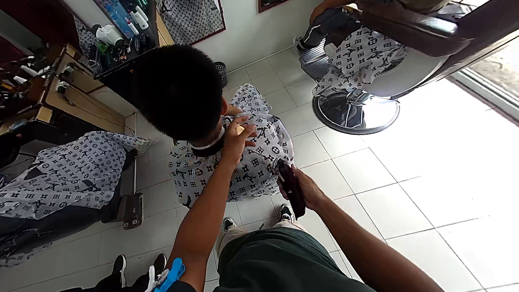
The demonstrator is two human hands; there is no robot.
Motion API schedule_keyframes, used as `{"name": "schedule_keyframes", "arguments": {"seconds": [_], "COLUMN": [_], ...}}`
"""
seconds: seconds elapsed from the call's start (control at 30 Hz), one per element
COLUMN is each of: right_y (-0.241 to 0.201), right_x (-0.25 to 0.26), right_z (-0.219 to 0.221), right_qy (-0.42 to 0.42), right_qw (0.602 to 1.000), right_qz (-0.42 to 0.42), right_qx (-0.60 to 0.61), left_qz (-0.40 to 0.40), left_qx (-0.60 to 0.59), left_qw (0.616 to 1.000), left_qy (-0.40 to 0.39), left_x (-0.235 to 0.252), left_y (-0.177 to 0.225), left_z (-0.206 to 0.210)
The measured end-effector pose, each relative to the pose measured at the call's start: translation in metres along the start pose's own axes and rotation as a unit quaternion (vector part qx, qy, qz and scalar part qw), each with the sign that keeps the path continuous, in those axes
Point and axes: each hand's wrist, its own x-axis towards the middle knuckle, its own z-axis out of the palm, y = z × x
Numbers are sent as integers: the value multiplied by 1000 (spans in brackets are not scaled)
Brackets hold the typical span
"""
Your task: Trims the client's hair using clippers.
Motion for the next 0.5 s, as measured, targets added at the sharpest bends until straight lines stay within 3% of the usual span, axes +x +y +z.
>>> {"name": "schedule_keyframes", "arguments": {"seconds": [0.07, 0.13, 0.17, 0.27, 0.3, 0.37, 0.4, 0.43, 0.5], "right_y": [11, 19, 23, 39, 46, 57, 61, 65, 70], "right_x": [-11, -22, -28, -38, -39, -37, -36, -34, -31], "right_z": [3, 10, 15, 38, 49, 73, 86, 100, 129], "right_qy": [-5, 4, 11, 56, 69, 88, 93, 95, 102], "right_qw": [1000, 999, 998, 994, 993, 990, 990, 989, 988], "right_qz": [-15, -35, -47, -82, -90, -102, -105, -108, -113], "right_qx": [-8, -32, -41, -41, -37, -30, -31, -32, -38], "left_qz": [10, 75, 104, 171, 176, 174, 162, 138, 77], "left_qx": [79, 167, 157, -118, -254, -500, -563, -570, -491], "left_qw": [995, 975, 976, 978, 950, 848, 807, 805, 866], "left_qy": [-60, -122, -109, 37, 39, -38, -77, -95, -59], "left_x": [-8, -32, -46, -65, -64, -54, -47, -41, -36], "left_y": [13, 21, 16, -14, -19, -27, -30, -32, -34], "left_z": [-16, -64, -96, -179, -194, -202, -197, -191, -183]}}
